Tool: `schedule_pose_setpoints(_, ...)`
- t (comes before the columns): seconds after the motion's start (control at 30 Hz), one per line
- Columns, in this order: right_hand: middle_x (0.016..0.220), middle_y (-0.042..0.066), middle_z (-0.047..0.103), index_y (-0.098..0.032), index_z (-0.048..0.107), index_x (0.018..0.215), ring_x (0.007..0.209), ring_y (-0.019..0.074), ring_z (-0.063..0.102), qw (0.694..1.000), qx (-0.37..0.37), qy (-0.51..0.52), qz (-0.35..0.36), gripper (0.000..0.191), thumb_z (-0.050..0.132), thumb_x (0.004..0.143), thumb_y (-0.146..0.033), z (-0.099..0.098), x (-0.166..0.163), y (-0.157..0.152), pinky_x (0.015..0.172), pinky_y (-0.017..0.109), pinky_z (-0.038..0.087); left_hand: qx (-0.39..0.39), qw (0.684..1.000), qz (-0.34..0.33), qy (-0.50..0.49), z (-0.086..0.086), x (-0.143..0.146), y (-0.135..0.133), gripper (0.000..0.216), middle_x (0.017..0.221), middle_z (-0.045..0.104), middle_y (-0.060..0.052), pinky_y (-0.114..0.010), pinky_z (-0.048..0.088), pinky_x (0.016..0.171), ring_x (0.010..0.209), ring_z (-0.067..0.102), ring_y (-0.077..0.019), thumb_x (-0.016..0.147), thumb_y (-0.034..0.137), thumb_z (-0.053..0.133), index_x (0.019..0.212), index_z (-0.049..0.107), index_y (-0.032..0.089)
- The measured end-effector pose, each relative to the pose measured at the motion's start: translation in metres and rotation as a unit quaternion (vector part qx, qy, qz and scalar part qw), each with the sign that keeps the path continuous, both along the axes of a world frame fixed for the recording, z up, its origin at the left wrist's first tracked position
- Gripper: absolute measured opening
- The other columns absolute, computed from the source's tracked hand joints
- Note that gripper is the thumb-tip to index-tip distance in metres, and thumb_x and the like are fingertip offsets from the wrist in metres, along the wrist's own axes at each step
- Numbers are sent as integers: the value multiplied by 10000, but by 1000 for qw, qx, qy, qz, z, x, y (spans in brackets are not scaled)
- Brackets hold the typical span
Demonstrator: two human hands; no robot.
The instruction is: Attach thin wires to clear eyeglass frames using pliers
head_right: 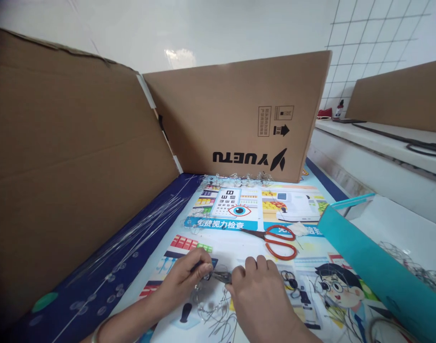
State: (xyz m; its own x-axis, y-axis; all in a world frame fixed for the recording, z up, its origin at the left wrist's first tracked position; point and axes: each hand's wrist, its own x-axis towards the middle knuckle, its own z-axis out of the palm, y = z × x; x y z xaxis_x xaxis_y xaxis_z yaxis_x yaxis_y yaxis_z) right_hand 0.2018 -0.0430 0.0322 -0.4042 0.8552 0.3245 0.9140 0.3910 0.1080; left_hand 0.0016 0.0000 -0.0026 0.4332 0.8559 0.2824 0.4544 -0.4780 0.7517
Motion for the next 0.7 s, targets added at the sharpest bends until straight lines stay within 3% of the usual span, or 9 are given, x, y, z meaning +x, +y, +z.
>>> schedule_pose_setpoints(0.7, 758, 49, 534, -218, 576, 784, 754, 236, 459, 1000, -19, 5, 5, 165, 591, 789, -382, 2, -4, 1, 661, 359, 283, 59, 997, 18, 43, 7, 4, -4, 167, 723, 524, -10, -260, 376, 638, 702, 483, -158, 903, 213, 405, 753, 472, 183)
